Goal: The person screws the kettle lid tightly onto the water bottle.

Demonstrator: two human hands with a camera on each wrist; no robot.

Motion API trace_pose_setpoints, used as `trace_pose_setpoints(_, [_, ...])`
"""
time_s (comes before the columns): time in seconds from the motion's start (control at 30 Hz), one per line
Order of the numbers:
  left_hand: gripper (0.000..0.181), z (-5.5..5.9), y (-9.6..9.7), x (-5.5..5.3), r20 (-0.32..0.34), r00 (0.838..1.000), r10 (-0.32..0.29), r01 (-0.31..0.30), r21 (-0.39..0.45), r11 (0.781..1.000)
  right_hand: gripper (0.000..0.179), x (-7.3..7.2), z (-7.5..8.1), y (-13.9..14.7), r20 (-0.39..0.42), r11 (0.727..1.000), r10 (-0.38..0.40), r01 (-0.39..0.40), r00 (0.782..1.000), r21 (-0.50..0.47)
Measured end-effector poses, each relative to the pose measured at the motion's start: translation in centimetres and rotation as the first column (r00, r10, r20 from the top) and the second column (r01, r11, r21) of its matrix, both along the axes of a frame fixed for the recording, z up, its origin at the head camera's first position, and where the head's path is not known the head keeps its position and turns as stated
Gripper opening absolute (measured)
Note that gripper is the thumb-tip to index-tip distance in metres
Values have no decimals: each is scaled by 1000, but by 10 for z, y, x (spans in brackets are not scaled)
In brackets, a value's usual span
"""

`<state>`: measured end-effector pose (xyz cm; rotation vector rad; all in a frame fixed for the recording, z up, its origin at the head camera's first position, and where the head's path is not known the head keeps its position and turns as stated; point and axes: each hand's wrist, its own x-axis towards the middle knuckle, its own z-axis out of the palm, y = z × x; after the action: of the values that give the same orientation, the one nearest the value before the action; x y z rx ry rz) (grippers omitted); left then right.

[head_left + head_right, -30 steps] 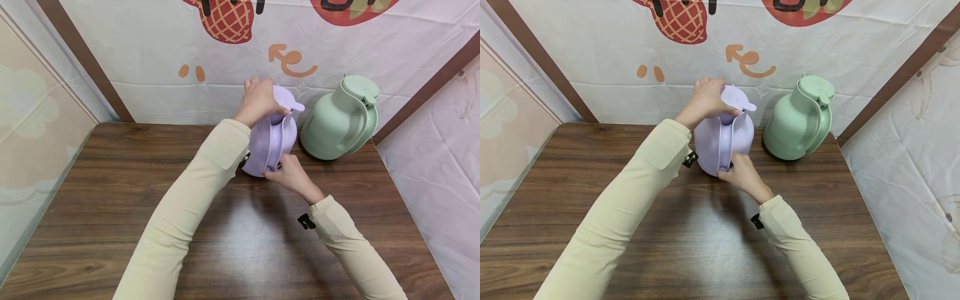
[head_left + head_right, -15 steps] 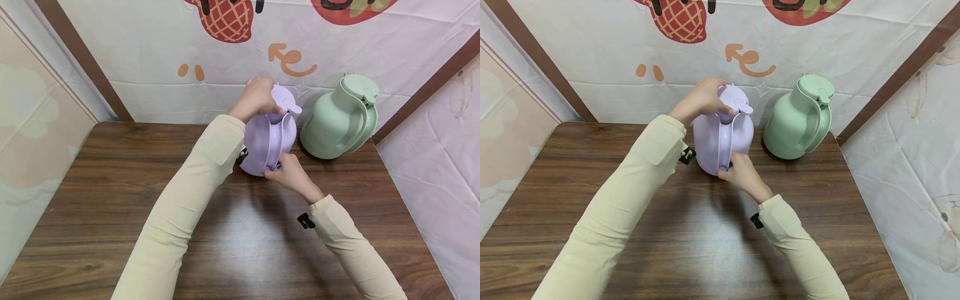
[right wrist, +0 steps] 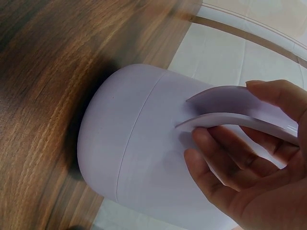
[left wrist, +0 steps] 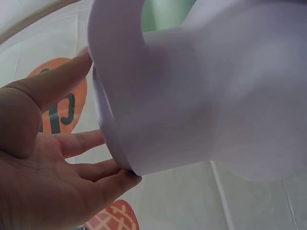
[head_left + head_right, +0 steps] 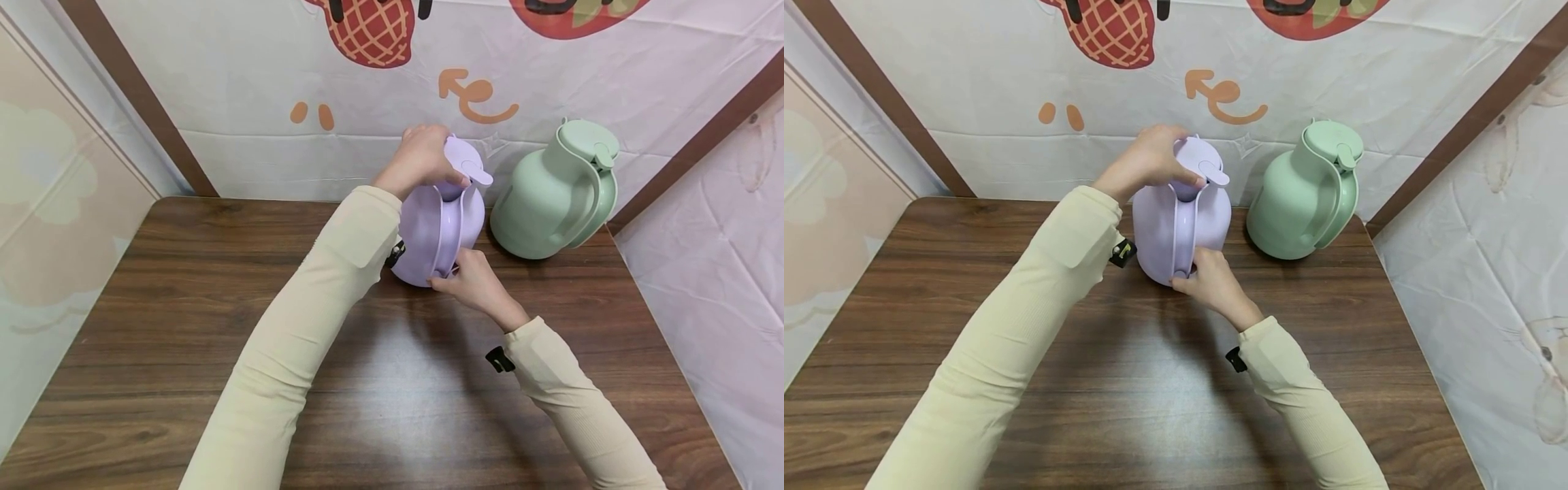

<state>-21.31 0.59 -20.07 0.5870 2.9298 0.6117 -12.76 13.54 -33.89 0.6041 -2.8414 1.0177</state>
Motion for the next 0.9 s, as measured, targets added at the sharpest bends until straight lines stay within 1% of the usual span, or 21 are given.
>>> trace_pose_setpoints(0.2, [61,-1,1,0,-9,1000,7,-7,-15,1000,16,0,1,0,11,1000,-5,5,1000,-1])
trace_pose_setpoints(0.67, [65,3,2,0,40,999,16,-15,-17,1000,16,1,1,0,18,1000,-13,13,1000,0])
trace_pose_setpoints(0.9, [68,3,2,0,50,999,1,0,-15,1000,17,1,1,-1,15,1000,-12,12,1000,-1])
